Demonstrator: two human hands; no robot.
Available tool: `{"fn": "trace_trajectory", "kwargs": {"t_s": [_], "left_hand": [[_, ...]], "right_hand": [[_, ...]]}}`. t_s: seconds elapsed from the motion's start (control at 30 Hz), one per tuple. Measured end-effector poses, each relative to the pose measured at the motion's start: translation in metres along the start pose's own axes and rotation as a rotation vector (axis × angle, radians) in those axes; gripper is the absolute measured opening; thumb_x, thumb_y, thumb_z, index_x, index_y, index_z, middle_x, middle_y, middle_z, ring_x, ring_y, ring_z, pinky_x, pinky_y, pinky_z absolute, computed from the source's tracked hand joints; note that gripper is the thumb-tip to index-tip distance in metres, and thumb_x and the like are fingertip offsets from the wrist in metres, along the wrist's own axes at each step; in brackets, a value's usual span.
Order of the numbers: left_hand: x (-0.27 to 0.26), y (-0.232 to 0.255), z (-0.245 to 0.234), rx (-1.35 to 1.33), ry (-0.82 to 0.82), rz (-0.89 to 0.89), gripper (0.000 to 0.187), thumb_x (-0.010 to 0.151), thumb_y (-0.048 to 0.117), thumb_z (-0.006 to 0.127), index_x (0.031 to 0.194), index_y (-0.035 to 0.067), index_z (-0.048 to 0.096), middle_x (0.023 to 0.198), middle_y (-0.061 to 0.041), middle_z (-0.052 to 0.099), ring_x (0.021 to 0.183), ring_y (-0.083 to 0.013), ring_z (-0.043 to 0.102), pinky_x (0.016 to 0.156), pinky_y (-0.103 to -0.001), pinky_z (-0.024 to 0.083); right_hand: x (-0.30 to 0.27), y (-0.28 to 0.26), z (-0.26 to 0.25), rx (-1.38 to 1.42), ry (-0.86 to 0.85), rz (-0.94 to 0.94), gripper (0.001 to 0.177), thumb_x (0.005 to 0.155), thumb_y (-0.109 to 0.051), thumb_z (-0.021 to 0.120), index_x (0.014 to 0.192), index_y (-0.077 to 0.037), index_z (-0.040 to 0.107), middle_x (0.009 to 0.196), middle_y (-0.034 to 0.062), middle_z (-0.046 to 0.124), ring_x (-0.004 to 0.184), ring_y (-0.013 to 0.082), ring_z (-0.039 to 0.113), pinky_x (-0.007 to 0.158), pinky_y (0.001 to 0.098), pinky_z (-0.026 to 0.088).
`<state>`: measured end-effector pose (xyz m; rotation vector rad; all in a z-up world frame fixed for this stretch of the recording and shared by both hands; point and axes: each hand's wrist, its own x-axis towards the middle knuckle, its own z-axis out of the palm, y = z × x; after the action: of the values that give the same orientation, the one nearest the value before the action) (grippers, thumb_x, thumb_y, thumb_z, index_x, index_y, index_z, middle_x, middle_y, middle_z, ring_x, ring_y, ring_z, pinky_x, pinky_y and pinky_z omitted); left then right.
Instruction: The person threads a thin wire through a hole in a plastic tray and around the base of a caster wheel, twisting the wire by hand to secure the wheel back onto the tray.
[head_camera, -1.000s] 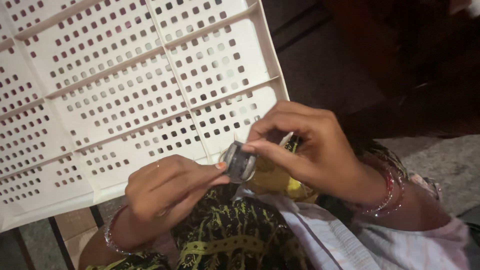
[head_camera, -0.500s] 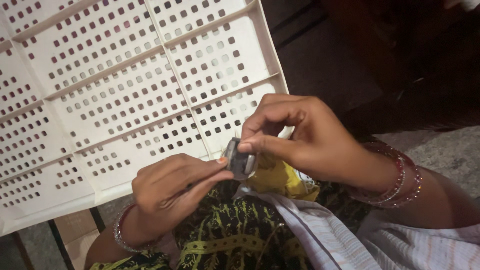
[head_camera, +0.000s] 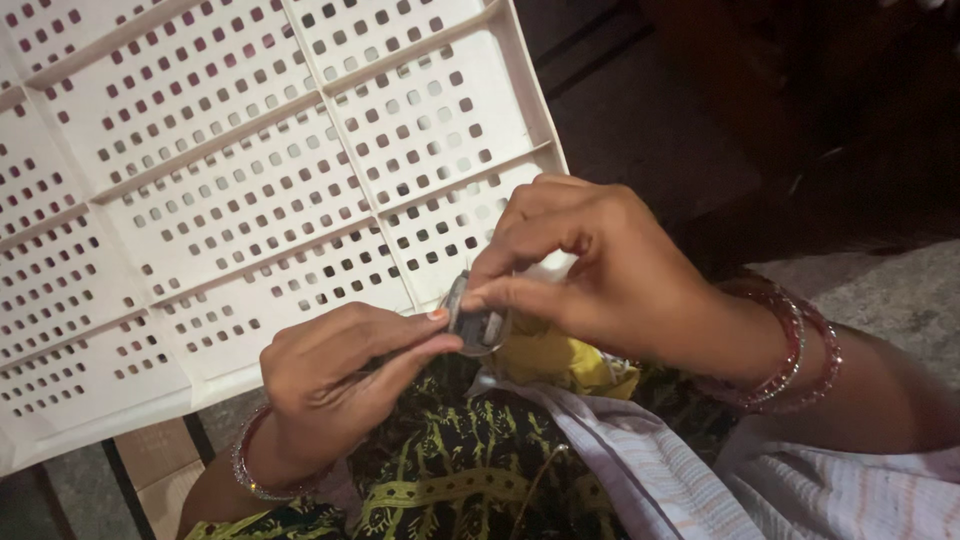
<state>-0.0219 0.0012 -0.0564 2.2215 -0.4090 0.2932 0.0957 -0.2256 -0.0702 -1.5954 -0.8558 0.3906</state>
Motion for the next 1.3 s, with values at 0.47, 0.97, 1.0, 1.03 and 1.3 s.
{"fn": "trace_trajectory", "kwargs": {"t_s": [0.47, 0.97, 1.0, 1.03, 1.3], "left_hand": [[-0.002, 0.003, 0.002, -0.019, 0.000, -0.030, 0.021, 0.085, 0.004, 0.084, 0.105, 0.004, 0.077, 0.087, -0.009, 0.078, 0.072, -0.0091, 0.075, 0.056, -0.019, 0.056], [0.015, 0.021, -0.013, 0.352, -0.220, 0.154, 0.043, 0.080, 0.004, 0.082, 0.120, 0.019, 0.076, 0.071, -0.002, 0.062, 0.057, -0.0108, 0.059, 0.047, -0.030, 0.046], [0.016, 0.023, -0.013, 0.349, -0.217, 0.160, 0.042, 0.081, 0.006, 0.082, 0.121, 0.018, 0.076, 0.073, -0.002, 0.062, 0.060, -0.0110, 0.060, 0.049, -0.030, 0.046], [0.017, 0.024, -0.014, 0.345, -0.215, 0.168, 0.040, 0.082, 0.008, 0.082, 0.121, 0.017, 0.075, 0.075, -0.002, 0.062, 0.062, -0.0112, 0.060, 0.050, -0.030, 0.046], [0.022, 0.031, -0.013, 0.443, -0.247, 0.258, 0.035, 0.079, 0.006, 0.079, 0.114, 0.010, 0.075, 0.076, -0.003, 0.060, 0.062, -0.0155, 0.058, 0.051, -0.034, 0.044]], "right_hand": [[-0.003, 0.015, 0.000, 0.355, -0.142, 0.206, 0.015, 0.089, -0.021, 0.079, 0.096, -0.009, 0.082, 0.089, 0.0008, 0.073, 0.092, 0.0123, 0.062, 0.084, 0.0308, 0.049], [-0.016, 0.027, 0.003, 0.565, -0.120, 0.235, 0.014, 0.090, -0.016, 0.078, 0.099, -0.005, 0.081, 0.090, 0.0021, 0.067, 0.088, 0.0113, 0.062, 0.079, 0.0280, 0.052], [-0.018, 0.028, 0.004, 0.567, -0.120, 0.233, 0.014, 0.090, -0.016, 0.078, 0.099, -0.005, 0.081, 0.090, 0.0021, 0.067, 0.088, 0.0113, 0.062, 0.079, 0.0280, 0.052], [-0.019, 0.029, 0.005, 0.553, -0.116, 0.205, 0.014, 0.091, -0.015, 0.078, 0.099, -0.004, 0.081, 0.091, 0.0026, 0.067, 0.090, 0.0115, 0.061, 0.082, 0.0283, 0.052], [-0.023, 0.040, 0.009, 0.570, -0.112, 0.165, 0.014, 0.094, -0.015, 0.076, 0.100, -0.004, 0.080, 0.093, 0.0032, 0.068, 0.092, 0.0124, 0.060, 0.087, 0.0296, 0.051]]}}
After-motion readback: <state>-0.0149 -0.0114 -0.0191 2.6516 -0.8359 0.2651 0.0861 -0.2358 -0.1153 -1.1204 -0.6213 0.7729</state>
